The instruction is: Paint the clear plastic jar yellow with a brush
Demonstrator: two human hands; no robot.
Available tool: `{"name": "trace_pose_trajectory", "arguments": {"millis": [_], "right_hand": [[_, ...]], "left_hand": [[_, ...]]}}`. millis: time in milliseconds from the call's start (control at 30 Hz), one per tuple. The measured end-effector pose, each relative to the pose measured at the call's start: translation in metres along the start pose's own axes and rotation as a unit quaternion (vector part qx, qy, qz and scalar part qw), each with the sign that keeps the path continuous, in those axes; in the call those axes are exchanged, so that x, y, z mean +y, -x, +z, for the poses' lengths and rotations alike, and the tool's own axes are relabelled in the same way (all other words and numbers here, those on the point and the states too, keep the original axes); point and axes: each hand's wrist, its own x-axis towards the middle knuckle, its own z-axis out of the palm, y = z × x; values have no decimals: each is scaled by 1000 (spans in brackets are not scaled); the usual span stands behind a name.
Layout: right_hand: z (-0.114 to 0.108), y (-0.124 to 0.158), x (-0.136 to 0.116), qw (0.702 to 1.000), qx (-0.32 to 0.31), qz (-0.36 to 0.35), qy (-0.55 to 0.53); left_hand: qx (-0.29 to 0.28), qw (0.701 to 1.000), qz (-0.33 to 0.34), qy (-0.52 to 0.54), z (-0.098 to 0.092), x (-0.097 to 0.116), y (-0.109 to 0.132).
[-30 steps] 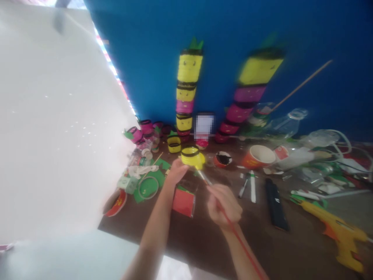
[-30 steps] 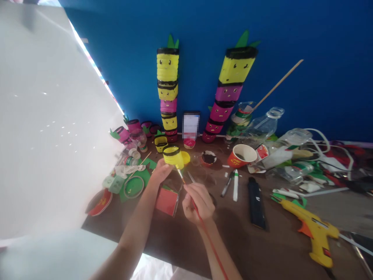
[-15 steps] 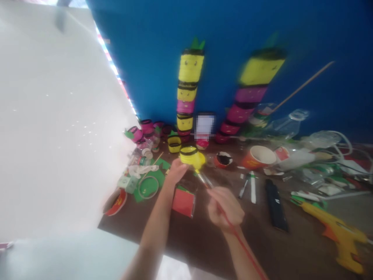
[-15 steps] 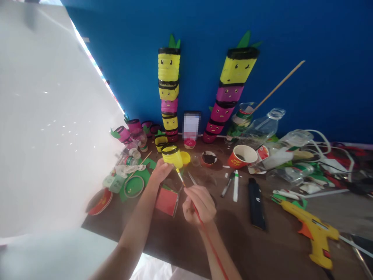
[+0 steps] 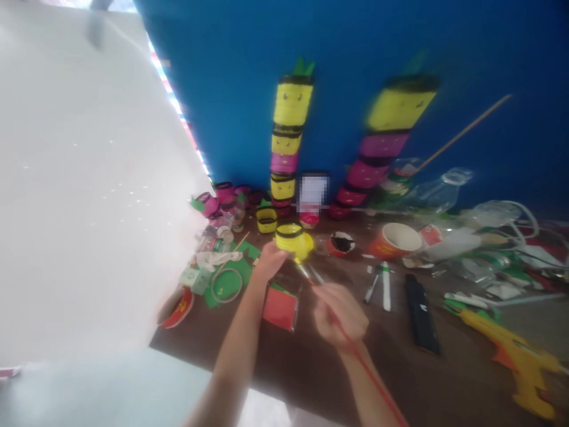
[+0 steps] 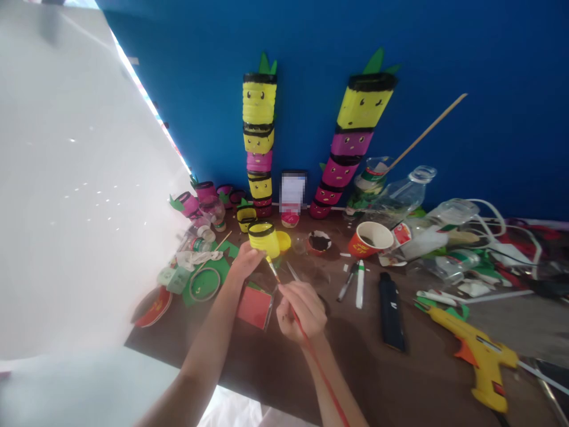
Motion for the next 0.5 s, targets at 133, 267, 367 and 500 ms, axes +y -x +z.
{"name": "trace_pose_trajectory", "arguments": {"millis": [133,267,367,500], "right_hand": [[-1,-1,0,1000,2,-4,12],[-1,-1,-1,1000,-2,-5,16],[0,0,-1,1000,3,3,15],[0,2,0,1000,-2,-3,11]], "left_hand": [[-2,1000,2,0,-1,-1,-1],[0,1000,4,-1,-2,-3,-1],[-3,1000,5,-1,-1,-1,-1],[-3,1000,-1,-7,0,0,0]]}}
